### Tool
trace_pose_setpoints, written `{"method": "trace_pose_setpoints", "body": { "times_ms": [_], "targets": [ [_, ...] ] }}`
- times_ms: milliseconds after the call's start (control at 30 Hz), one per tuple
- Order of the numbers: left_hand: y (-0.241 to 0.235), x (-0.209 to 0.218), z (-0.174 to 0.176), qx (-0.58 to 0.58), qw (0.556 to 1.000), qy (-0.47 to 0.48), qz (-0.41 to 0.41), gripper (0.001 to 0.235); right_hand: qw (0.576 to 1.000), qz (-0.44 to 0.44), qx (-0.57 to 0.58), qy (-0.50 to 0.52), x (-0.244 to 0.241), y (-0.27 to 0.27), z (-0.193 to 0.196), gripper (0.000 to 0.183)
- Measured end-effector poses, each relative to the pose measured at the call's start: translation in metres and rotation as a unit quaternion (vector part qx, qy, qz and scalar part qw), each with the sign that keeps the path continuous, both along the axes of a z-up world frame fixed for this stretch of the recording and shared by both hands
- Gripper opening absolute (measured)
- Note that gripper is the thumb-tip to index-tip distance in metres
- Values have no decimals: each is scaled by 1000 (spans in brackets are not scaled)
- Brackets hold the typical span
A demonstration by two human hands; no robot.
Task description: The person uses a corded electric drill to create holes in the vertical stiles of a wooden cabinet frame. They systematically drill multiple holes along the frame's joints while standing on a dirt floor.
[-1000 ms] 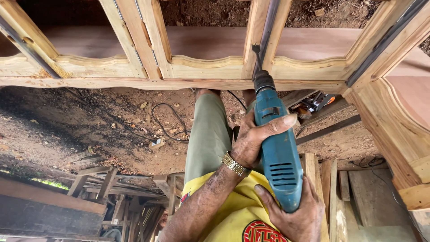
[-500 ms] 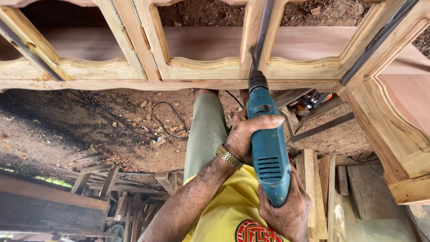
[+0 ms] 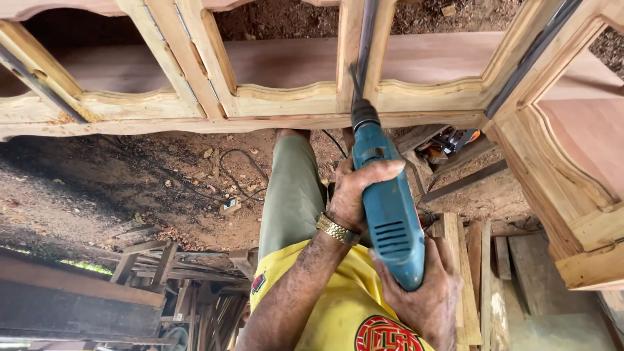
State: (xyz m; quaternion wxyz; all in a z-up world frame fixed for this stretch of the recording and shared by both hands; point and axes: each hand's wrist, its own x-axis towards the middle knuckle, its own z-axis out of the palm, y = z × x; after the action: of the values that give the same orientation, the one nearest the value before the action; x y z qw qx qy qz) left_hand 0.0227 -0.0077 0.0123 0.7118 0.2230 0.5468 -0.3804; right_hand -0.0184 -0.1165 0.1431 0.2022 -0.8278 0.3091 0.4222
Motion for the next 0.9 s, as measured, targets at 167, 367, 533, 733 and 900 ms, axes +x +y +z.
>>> {"method": "trace_pose_setpoints", "body": {
  "times_ms": [167, 367, 533, 733, 900],
  "targets": [
    [13, 3, -5, -77, 996, 12, 48, 41, 998, 48, 29, -29, 9, 6, 1, 47],
    [15, 4, -7, -118, 990, 25, 77, 37, 997, 68, 23, 0, 13, 4, 1, 37],
    [19, 3, -9, -139, 987, 31, 80, 41, 994, 93, 48, -27, 10, 1, 0, 37],
    [17, 24, 5, -78, 995, 43, 40, 37, 994, 98, 38, 10, 19, -7, 2, 36],
    [8, 8, -10, -85, 994, 31, 54, 39, 996, 80, 23, -42, 34, 2, 6, 35]
  ]
}}
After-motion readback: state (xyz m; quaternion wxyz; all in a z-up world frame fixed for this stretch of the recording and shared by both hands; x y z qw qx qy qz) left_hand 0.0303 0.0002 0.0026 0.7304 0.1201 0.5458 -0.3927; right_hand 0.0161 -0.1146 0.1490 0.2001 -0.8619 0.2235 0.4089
